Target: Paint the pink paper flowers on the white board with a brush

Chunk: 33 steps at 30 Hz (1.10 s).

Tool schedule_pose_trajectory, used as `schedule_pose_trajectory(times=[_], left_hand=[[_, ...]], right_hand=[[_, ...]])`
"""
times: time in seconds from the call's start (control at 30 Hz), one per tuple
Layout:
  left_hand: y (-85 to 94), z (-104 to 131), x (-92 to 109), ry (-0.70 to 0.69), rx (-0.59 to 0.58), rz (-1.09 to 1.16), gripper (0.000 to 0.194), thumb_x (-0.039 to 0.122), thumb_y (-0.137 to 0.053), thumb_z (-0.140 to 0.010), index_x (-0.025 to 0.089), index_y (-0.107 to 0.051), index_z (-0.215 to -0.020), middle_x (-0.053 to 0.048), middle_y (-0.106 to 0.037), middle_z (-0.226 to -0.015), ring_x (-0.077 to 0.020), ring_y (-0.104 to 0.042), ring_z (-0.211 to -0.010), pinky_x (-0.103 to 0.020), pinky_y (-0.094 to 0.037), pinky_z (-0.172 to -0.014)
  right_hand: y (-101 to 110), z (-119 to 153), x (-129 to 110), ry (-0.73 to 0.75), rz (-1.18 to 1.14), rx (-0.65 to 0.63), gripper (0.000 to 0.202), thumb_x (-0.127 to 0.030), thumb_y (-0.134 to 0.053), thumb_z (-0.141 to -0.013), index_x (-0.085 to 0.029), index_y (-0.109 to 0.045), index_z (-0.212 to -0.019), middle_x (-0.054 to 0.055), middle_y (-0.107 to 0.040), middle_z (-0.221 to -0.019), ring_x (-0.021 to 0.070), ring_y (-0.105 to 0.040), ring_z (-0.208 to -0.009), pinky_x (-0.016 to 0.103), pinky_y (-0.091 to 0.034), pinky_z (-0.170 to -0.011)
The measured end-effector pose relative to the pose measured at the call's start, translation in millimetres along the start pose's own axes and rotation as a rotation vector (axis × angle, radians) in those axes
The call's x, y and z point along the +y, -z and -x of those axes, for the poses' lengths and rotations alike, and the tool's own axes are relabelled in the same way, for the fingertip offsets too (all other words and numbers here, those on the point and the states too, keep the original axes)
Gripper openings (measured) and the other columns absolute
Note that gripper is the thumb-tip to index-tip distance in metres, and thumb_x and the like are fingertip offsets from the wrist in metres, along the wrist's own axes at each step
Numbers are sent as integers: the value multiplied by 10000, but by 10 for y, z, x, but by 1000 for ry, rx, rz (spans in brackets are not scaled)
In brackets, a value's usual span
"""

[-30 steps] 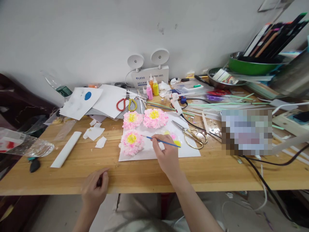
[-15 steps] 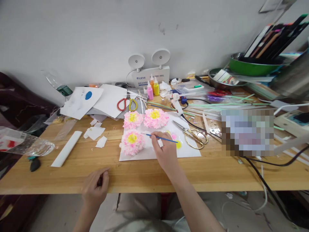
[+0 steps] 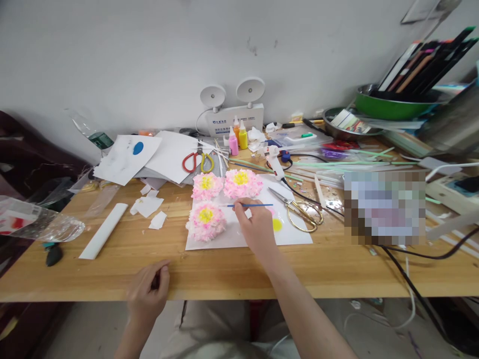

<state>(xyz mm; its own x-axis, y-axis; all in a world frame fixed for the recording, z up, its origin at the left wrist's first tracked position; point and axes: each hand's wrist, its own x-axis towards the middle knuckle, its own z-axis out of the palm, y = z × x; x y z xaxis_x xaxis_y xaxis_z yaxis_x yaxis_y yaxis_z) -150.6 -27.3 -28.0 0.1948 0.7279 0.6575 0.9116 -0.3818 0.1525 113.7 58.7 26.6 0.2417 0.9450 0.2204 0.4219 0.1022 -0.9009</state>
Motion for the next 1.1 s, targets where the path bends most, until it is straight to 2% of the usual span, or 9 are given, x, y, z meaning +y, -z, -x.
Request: schedule_pose_trajectory(times=[0.13,0.27,0.33,0.5,0.63,0.77,0.93,1.0,1.1], left_hand=[[-2,-6,4,-3,-8,7,156,64,-542,-776,170,-596,-878,-15,-631,-700,-125,-577,-630,-245,-447,-648],[0,-13,7,1,-6,8,144,68,-544,-778,168,-597,-867,-13,-625,-685,-123,-573,-617,-241,-447,-638],[1,-13,7,2,5,3,139,72,-543,-780,168,-598,-864,-13,-626,-683,-122,-573,-618,-240,-448,-640],[-2,-8,7,10,-3,1,142,83,-535,-785,174,-601,-872,-12,-628,-687,-118,-570,-616,-239,-448,-633],[-4,-11,8,7,4,-3,130,93,-535,-788,176,-608,-858,-15,-635,-693,-122,-580,-620,-245,-450,-638],[9,-17,10,1,-7,-2,131,87,-539,-786,170,-608,-860,-12,-627,-675,-121,-581,-615,-243,-450,-644],[4,-10,4,-5,-8,8,136,73,-550,-780,167,-603,-864,-15,-623,-677,-121,-569,-609,-241,-444,-631],[-8,-2,-3,2,-4,-4,134,81,-553,-781,168,-607,-867,-16,-625,-679,-124,-573,-613,-243,-445,-633],[-21,9,-14,5,-1,-12,134,94,-548,-785,171,-613,-874,-18,-634,-696,-129,-590,-634,-246,-454,-650]], right_hand=[[-3,2,7,4,-13,-48,214,-323,-505,-801,-196,-676,-785,45,-694,-818,172,-588,-742,255,-395,-542],[-16,-5,15,24,-9,0,224,-321,-479,-820,-194,-664,-807,34,-690,-780,167,-584,-726,262,-390,-564],[-24,-13,19,62,-4,-28,218,-322,-489,-813,-201,-669,-805,29,-691,-790,168,-587,-739,267,-395,-588],[-32,-23,4,15,-18,2,215,-304,-474,-810,-195,-656,-769,34,-690,-754,169,-586,-714,260,-383,-546],[22,-13,-19,10,-32,-26,200,-308,-495,-790,-195,-652,-737,36,-690,-753,172,-593,-695,260,-381,-526],[263,27,59,15,-34,185,186,-300,-496,-799,-198,-634,-728,19,-676,-707,178,-600,-714,287,-411,-614],[674,124,410,30,25,448,195,-355,-526,-806,-193,-634,-796,24,-663,-720,185,-612,-671,315,-444,-647],[778,165,542,53,114,483,199,-350,-519,-809,-190,-634,-785,33,-661,-738,190,-612,-686,321,-448,-653],[836,202,628,121,238,462,190,-330,-513,-804,-197,-629,-733,36,-655,-714,195,-602,-703,325,-447,-668]])
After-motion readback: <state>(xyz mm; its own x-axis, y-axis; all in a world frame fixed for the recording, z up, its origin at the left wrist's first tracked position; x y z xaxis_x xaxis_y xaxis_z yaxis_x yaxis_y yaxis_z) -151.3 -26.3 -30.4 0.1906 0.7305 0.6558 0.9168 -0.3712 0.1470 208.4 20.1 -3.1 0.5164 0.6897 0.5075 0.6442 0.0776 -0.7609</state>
